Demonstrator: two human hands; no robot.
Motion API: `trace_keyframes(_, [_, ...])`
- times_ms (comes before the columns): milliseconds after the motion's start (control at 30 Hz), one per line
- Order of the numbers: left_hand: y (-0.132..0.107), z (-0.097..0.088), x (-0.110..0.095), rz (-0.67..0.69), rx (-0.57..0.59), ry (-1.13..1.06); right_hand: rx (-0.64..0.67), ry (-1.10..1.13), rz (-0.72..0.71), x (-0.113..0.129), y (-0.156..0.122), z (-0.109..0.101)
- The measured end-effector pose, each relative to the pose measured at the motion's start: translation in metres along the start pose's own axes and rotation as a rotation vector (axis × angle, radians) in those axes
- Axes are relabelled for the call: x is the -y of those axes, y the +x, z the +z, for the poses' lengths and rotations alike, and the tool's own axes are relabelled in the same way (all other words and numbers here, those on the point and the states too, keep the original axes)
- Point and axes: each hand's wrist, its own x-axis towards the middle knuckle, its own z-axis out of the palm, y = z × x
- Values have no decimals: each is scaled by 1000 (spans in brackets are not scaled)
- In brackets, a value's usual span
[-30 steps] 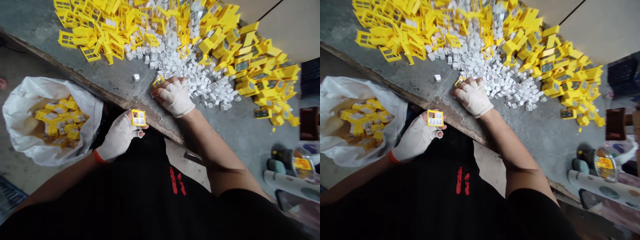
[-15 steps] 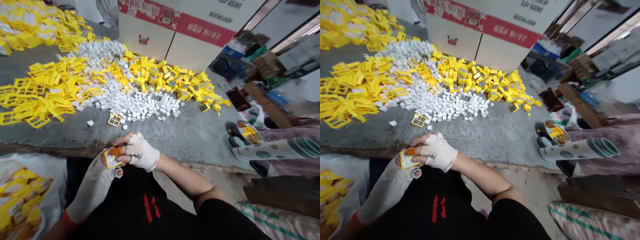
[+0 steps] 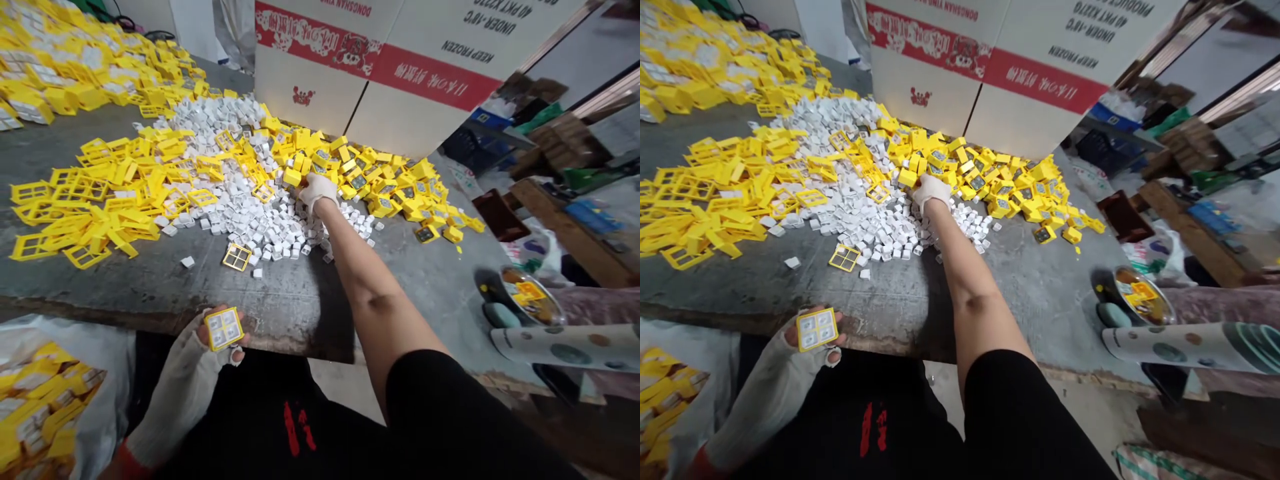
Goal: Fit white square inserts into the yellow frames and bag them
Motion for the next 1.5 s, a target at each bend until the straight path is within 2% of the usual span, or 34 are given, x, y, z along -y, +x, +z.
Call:
trace_keyframes(100, [-15,16,3,120,-35,-22,-31,22,184,4,-23,-22])
trace_keyframes(200, [-32,34,5,218,-64,-21,-1,88,185,12,-73,-66])
trace_keyframes(300, [-42,44,7,240,-58,1,166,-11,102,33,-136,-106])
trace_keyframes(367, [-46,46,11,239,-25,14,333,-243,14,56,-171,-116])
trace_keyframes(467, [-50,48,19,227,35,22,585,-506,-100,89,-199,-101])
trace_keyframes(533, [-55,48,25,219,74,23,645,-513,-82,99,-205,-84])
trace_keyframes(567, [-57,48,27,218,90,24,624,-455,-48,97,-206,-79])
trace_keyframes(633, [-60,46,29,219,110,26,499,-271,9,84,-208,-77])
trace_keyframes(700, [-61,45,31,228,119,25,370,-140,-21,64,-214,-84])
trace_keyframes(733, [-61,45,31,230,127,19,345,-135,-61,54,-218,-88])
trace_keyframes(833, [-59,48,33,234,144,-10,427,-228,-147,39,-236,-91])
trace_keyframes(933, [-59,54,34,219,161,-15,451,-217,-165,46,-254,-82])
trace_keyframes(1100, [-67,61,32,217,192,-4,326,80,-476,86,-279,-81])
trace_keyframes(1233, [-74,64,30,212,165,22,388,103,-531,108,-284,-84])
trace_keyframes(1500, [-75,66,33,203,168,111,341,72,-676,100,-282,-74])
